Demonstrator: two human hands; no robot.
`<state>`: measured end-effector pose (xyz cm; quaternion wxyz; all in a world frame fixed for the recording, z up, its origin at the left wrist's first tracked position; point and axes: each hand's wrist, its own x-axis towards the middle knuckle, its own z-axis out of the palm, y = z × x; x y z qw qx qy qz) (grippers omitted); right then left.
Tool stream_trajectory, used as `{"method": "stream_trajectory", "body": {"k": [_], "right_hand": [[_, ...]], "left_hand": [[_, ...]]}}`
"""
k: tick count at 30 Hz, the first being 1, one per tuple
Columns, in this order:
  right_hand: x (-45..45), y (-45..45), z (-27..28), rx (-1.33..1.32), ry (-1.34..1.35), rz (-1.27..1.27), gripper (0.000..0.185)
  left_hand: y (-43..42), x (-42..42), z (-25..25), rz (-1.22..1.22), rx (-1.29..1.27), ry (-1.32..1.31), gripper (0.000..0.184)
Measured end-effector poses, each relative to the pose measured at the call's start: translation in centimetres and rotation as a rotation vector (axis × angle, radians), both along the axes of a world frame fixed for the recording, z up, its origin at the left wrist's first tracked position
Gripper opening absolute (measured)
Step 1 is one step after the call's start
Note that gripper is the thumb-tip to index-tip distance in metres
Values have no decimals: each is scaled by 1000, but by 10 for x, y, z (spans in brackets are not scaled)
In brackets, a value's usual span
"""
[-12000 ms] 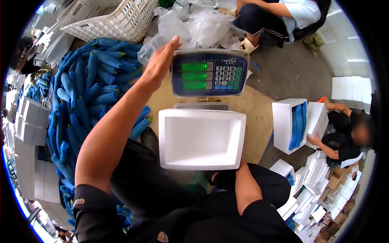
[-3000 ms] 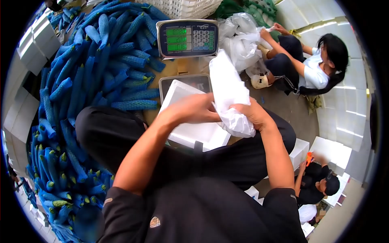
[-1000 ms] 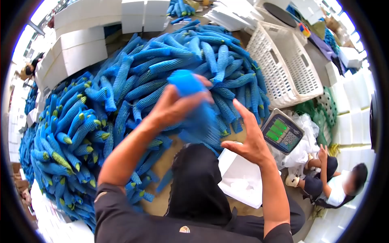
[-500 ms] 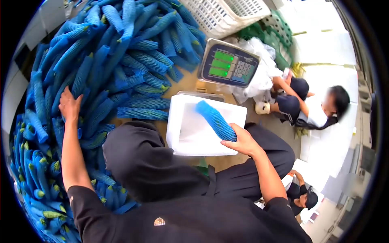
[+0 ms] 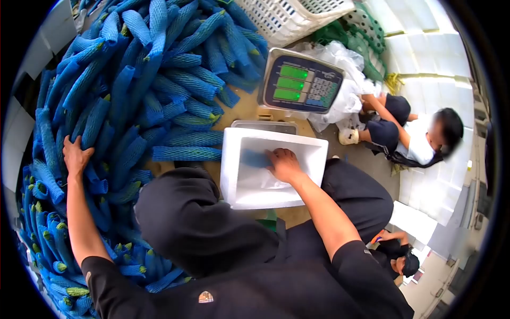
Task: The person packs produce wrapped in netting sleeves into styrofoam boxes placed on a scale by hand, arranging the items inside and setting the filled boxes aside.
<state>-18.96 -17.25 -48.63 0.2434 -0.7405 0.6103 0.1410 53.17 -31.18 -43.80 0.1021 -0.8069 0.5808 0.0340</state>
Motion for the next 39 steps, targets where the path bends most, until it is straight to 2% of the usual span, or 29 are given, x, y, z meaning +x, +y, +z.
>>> {"method": "stream_trajectory", "body": {"k": [2, 6, 9, 13, 15, 16, 17, 19, 20, 21, 24, 25, 26, 27, 28, 29, 30, 32, 33, 35, 37, 38, 39], "right_hand": [[-3, 1, 1, -4, 28, -18, 66], [5, 6, -4, -81, 34, -58, 69], [7, 7, -3, -63, 75, -74, 72], [25, -8, 33, 89, 49, -145, 68], [25, -4, 46, 32, 65, -71, 68], [24, 5, 51, -111, -11, -27, 66], [24, 2, 62, -40, -77, -18, 64], [31, -3, 100, 103, -226, 1, 60], [37, -2, 112, 47, -267, 43, 54], [47, -11, 133, 115, -398, -26, 55], [89, -39, 207, 271, -856, -170, 62], [101, -45, 226, 302, -1042, -181, 66], [112, -53, 245, 177, -1195, -98, 71], [121, -61, 264, 49, -1342, -7, 76], [128, -68, 289, -1, -1478, -49, 85], [134, -74, 314, -56, -1614, -84, 95], [130, -77, 334, -129, -1602, -162, 93], [92, -82, 359, -115, -1594, -294, 84], [92, -75, 372, -150, -1899, -404, 70], [50, -58, 371, -202, -1723, -531, 57], [5, -53, 323, -296, -1425, -492, 49], [-10, -46, 300, -277, -1150, -518, 49], [-13, -40, 276, -312, -1015, -493, 56]], "left_hand": [[6, -38, 25, -20, 5, -91, 68], [14, -36, 30, -180, -32, -133, 66], [24, -22, 19, -160, -126, 112, 67], [28, -28, 17, -143, -47, 31, 62], [35, -33, 14, -128, -120, 68, 60], [45, -25, 7, -196, -184, 89, 60], [50, -20, 7, -258, -271, 103, 60], [63, -62, 63, -239, -270, 166, 58], [69, -76, 84, -247, -280, 196, 60], [73, -89, 104, -245, -305, 223, 61], [71, -145, 187, -388, -361, 497, 65], [69, -178, 224, -378, -351, 689, 68], [69, -217, 256, -292, -399, 859, 73], [68, -229, 275, -192, -309, 919, 79], [66, -247, 303, -187, -212, 925, 77], [70, -288, 334, -240, -191, 1067, 71], [66, -318, 352, -398, -115, 1243, 68], [69, -366, 349, -493, -12, 1680, 72], [70, -394, 345, -541, 12, 1807, 73], [70, -429, 331, -538, 88, 1825, 68], [68, -454, 310, -362, 49, 1822, 59], [65, -463, 284, -236, 39, 1854, 53], [62, -470, 255, -110, 24, 1877, 48]]}}
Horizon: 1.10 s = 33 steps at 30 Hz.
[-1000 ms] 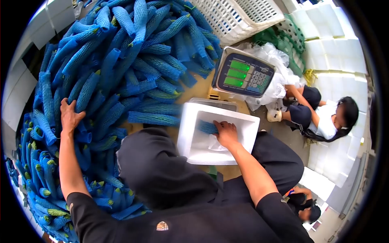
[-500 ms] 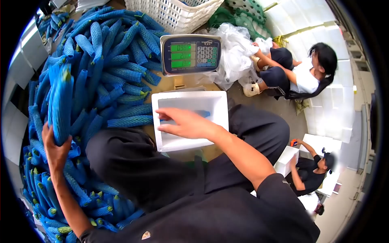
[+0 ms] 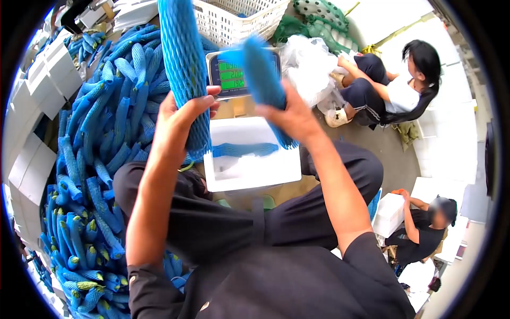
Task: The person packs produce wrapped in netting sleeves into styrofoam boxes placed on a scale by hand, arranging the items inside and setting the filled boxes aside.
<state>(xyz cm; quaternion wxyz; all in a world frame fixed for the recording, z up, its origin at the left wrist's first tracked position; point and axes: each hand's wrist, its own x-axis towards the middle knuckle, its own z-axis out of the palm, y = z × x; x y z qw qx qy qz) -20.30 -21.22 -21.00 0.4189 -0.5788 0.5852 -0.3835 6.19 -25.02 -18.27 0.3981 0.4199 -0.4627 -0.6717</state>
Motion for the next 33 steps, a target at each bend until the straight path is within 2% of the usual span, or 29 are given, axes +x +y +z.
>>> {"method": "stream_trajectory", "body": {"k": [1, 4, 5, 6, 7, 8, 10, 12, 15, 16, 18, 21, 22, 23, 25, 28, 29, 30, 31, 32, 33], "right_hand": [[-11, 3, -47, -28, 160, 89, 57], [-3, 27, -101, 376, 263, 238, 55], [3, 33, -121, 195, 455, 261, 50], [7, 32, -141, 155, 587, 283, 49], [10, 33, -163, 117, 719, 301, 47], [12, 35, -185, 80, 852, 314, 45], [18, 33, -213, 21, 954, 325, 39], [27, 31, -233, -183, 929, 220, 34], [32, 37, -248, -353, 940, 115, 31], [33, 38, -246, -434, 1044, 62, 31], [32, 49, -244, -147, 1000, 129, 39], [32, 49, -273, -47, 859, 311, 50], [35, 46, -279, 66, 859, 341, 57], [36, 44, -288, 68, 853, 318, 57], [38, 49, -279, 125, 759, 302, 56], [36, 13, -229, 469, 797, 503, 51], [32, 3, -216, 546, 606, 520, 52], [27, -6, -212, 566, 176, 558, 63], [28, -16, -200, 704, -393, 556, 72], [29, -11, -182, 872, -750, 385, 70], [33, -10, -156, 741, -800, 351, 67]], "left_hand": [[-1, -5, -20, 99, 108, 33, 43], [-9, -5, -89, 267, 505, 220, 37], [-8, -3, -107, 262, 522, 209, 34], [-9, 0, -127, 261, 533, 200, 32], [-12, 2, -170, 266, 560, 169, 33], [-2, -5, -164, 295, 513, -22, 32], [9, -6, -176, 257, 456, -167, 35], [15, -8, -175, 183, 507, -201, 38], [20, -3, -184, 109, 565, -251, 38], [20, -7, -172, 123, 587, -225, 34], [18, -7, -171, 98, 614, -172, 33], [29, -4, -178, 88, 546, -278, 30], [22, -12, -178, 87, 491, -314, 29], [23, -13, -178, 92, 521, -312, 26], [27, -12, -167, 93, 545, -302, 25], [30, -23, -153, 170, 471, -279, 24], [32, -17, -151, 81, 388, -310, 43], [37, -26, -137, 158, 304, -310, 23], [42, -27, -132, 124, 278, -305, 24], [46, -27, -127, 89, 250, -298, 26], [51, -39, -112, 105, 222, -239, 30]]}}
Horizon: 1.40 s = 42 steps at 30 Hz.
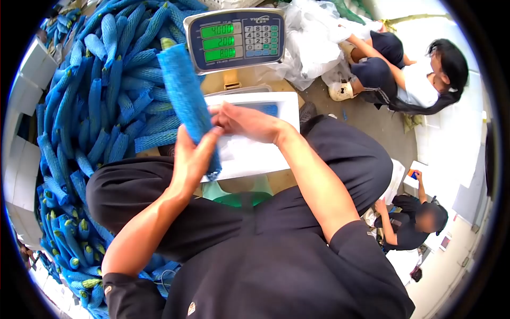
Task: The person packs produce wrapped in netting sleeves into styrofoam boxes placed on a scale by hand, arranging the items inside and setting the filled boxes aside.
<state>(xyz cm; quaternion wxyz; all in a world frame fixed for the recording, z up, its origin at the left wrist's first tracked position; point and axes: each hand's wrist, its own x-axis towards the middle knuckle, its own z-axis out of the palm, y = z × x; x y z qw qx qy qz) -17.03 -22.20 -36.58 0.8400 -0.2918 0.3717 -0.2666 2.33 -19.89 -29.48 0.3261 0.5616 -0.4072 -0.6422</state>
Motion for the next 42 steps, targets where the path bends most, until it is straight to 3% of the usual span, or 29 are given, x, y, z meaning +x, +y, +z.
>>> {"method": "stream_trajectory", "body": {"k": [1, 2, 4, 5, 6, 7, 9, 11, 12, 15, 16, 17, 18, 19, 21, 24, 26, 27, 30, 32, 34, 37, 38, 40, 42], "right_hand": [[3, -1, 25, -95, -44, -92, 64], [3, -7, 54, -187, 135, 22, 64], [-4, -12, 71, -289, 387, 145, 65], [-4, -8, 68, -302, 468, 123, 64], [-10, -3, 52, -381, 604, 161, 63], [-16, 3, 38, -460, 743, 201, 62], [-15, 9, 33, -455, 1070, 454, 60], [-22, 34, -25, -676, 1180, 574, 57], [-19, 45, -47, -657, 1174, 540, 57], [-13, 65, -85, -673, 1285, 555, 56], [-7, 61, -79, -612, 1371, 616, 52], [-4, 71, -80, -617, 1395, 651, 50], [-5, 70, -84, -638, 1430, 677, 48], [-6, 66, -87, -665, 1466, 701, 46], [4, 67, -93, -831, 1600, 724, 36], [10, 69, -103, -1092, 1777, 745, 28], [34, 55, -44, -1101, 1616, 540, 21], [40, 55, -34, -1149, 1515, 394, 19], [40, 69, -69, -744, 1435, 481, 23], [38, 68, -81, -831, 1423, 403, 22], [38, 73, -95, -896, 1468, 367, 21], [38, 66, -65, -791, 1409, 462, 22], [37, 55, -41, -627, 1231, 533, 28], [56, 21, 30, -406, 912, 406, 50], [78, 8, 63, -472, 497, 150, 78]], "left_hand": [[2, 6, 5, -216, -221, -119, 43], [2, 15, 20, -451, -390, -342, 52], [-10, 40, 58, -765, -517, -557, 62], [-21, 54, 78, -844, -480, -531, 62], [-33, 69, 106, -804, -316, -583, 55], [-43, 86, 121, -583, -346, -421, 41], [-65, 128, 129, -181, -506, -395, 27], [-87, 176, 102, -136, -586, -516, 25], [-99, 200, 72, -192, -469, -509, 27], [-104, 251, -74, -333, -282, -497, 39], [-95, 261, -128, -391, -386, -666, 48], [-81, 253, -141, -459, -375, -846, 57], [-67, 266, -196, -515, -482, -933, 66], [-58, 261, -216, -579, -465, -1012, 69], [-43, 247, -234, -776, -328, -1246, 54], [-16, 253, -308, -758, -489, -1475, 41], [-17, 254, -311, -746, -608, -1403, 37], [-13, 258, -305, -747, -655, -1371, 35], [-29, 237, -216, -652, -515, -1048, 23], [-43, 224, -136, -591, -420, -916, 19], [-51, 243, -99, -629, -369, -947, 21], [-66, 300, -49, -677, -310, -1050, 25], [-70, 306, -22, -643, -409, -1055, 29], [-77, 310, 28, -556, -542, -969, 37], [-89, 288, 68, -482, -518, -875, 42]]}}
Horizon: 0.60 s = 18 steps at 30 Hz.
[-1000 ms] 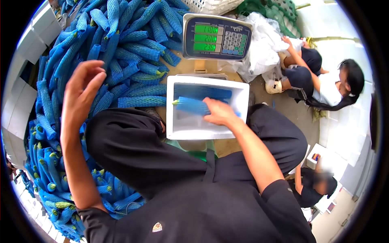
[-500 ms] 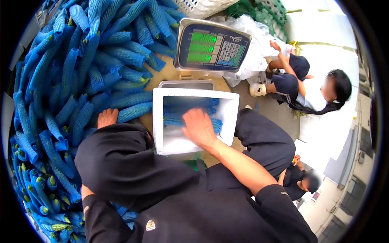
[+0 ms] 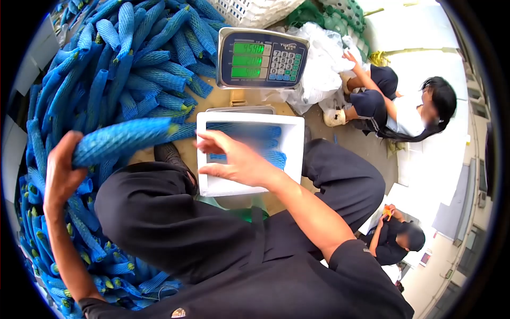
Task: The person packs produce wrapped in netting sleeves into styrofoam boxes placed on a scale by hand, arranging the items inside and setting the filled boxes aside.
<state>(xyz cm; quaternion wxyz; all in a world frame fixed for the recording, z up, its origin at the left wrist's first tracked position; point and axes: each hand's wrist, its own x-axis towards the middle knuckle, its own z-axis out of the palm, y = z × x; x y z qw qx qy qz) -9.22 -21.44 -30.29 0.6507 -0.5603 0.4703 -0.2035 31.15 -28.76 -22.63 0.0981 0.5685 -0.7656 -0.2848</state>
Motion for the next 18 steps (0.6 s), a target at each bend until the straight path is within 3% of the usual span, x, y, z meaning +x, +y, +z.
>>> {"method": "stream_trajectory", "body": {"k": [1, 2, 3, 5, 6, 7, 9, 11, 12, 14, 18], "right_hand": [[13, -7, 15, -48, -117, -23, 97], [24, -19, 33, -107, -205, -39, 103], [40, -26, 26, -253, -362, -186, 106], [65, -52, 61, -248, -660, -675, 67], [60, -58, 86, -212, -671, -648, 58], [41, -62, 104, -180, -674, -626, 49], [1, -54, 98, -315, -309, -504, 49], [-35, -33, 55, -554, 197, -363, 54], [-43, -25, 50, -436, 366, -266, 54], [-74, -2, -26, -467, 668, -18, 51], [-90, 30, -105, -574, 851, 90, 60]], "left_hand": [[-7, -18, 16, -15, 70, 70, 45], [-9, -48, 25, 42, 206, 329, 51], [-13, -70, 26, -127, 73, 283, 57], [-22, -115, 41, -396, 148, 308, 71], [-28, -131, 36, -485, 138, 334, 73], [-39, -134, 18, -557, 278, 526, 73], [-56, -119, -35, -281, 533, 550, 72], [-55, -92, -122, -185, 330, 212, 69], [-42, -77, -185, -178, 216, 165, 67], [-9, -69, -269, -174, 51, -15, 65], [38, -81, -340, -58, -74, -301, 66]]}}
